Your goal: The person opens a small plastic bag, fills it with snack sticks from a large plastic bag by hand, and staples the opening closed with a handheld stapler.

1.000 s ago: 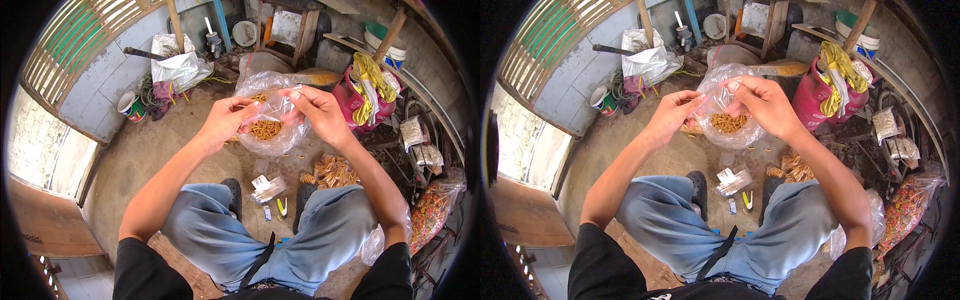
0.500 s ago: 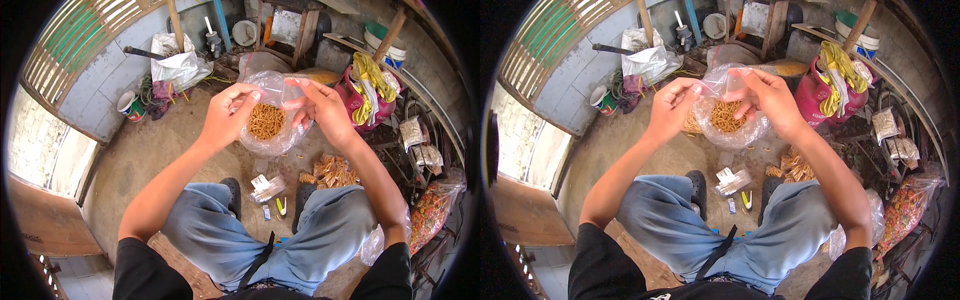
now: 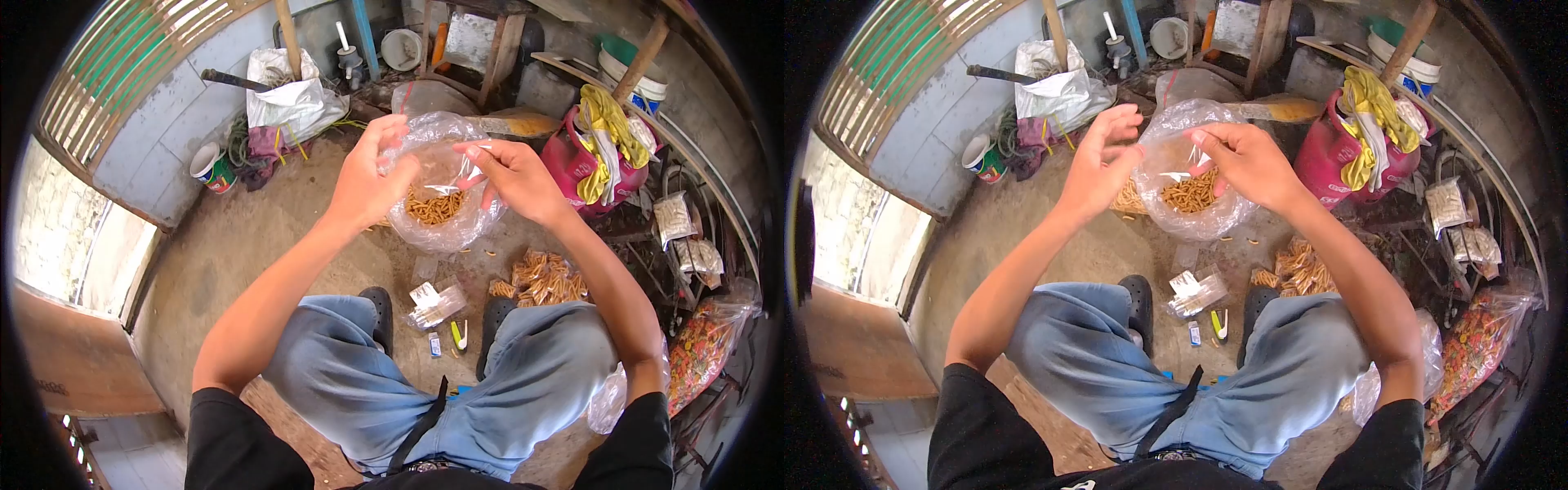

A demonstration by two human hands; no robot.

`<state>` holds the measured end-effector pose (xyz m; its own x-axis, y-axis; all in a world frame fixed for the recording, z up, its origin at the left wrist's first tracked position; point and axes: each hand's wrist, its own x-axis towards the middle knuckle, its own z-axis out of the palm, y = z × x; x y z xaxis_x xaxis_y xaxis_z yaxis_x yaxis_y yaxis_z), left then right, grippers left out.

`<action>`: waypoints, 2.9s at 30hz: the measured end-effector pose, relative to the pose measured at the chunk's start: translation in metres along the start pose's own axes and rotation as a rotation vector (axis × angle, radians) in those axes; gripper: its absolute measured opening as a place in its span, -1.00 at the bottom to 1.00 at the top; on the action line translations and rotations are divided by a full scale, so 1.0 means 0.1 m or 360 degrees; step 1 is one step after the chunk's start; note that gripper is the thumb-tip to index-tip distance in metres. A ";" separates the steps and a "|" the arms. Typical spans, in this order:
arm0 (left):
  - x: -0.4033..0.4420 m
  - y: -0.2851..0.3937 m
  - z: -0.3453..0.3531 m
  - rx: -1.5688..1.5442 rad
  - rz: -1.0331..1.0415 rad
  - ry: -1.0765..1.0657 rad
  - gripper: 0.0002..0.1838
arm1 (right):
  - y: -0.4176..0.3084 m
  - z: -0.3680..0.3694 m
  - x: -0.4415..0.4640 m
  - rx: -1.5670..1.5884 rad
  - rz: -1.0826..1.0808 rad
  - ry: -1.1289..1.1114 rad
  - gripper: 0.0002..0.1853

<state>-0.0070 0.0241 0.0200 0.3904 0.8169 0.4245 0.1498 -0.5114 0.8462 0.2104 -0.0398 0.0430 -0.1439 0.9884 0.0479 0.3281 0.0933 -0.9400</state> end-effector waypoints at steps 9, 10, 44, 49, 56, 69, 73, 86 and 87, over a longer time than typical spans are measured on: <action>0.07 -0.06 0.10 0.0739 0.0362 -0.0404 -0.26 | -0.13 0.26 0.33 -0.0156 -0.0048 -0.0174 -0.62; 0.10 -0.13 0.10 0.0640 0.0127 -0.0484 -0.30 | -0.13 0.26 0.40 -0.0196 -0.0082 -0.0159 -0.62; 0.35 -0.54 0.18 -0.0396 -0.0733 -0.0566 -0.47 | 3.28 1.41 1.98 -0.0544 0.0102 -0.0117 -0.67; 0.35 -0.62 0.23 -0.0288 -0.0529 -0.0547 -0.38 | 3.39 1.31 1.96 -0.0471 0.0230 -0.0187 -0.62; 0.36 -0.67 0.28 -0.0175 -0.0542 -0.0632 -0.41 | 3.36 1.31 1.90 -0.0489 0.0207 -0.0205 -0.63; 0.33 -0.66 0.24 -0.0268 -0.0494 -0.0572 -0.46 | 3.25 0.93 1.79 -0.0977 0.0416 -0.0458 -0.67; 0.31 -0.66 0.22 -0.0606 -0.0525 -0.0469 -0.54 | 3.32 0.71 1.77 -0.1354 -0.0058 -0.0368 -0.78; 0.24 -0.38 0.07 -0.0608 -0.0460 -0.0223 -0.83 | 1.43 -0.53 1.38 -0.0433 -0.0018 -0.0046 -0.80; 0.23 -0.37 0.07 -0.0525 -0.0407 -0.0254 -0.85 | 1.07 -0.60 1.22 -0.0505 -0.0081 0.0036 -0.78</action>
<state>0.0028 0.0602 -0.0040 0.5176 0.8415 0.1549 -0.0276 -0.1646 0.9860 0.2835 0.0983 -0.0317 -0.1484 0.9835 0.1031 0.5965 0.1721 -0.7840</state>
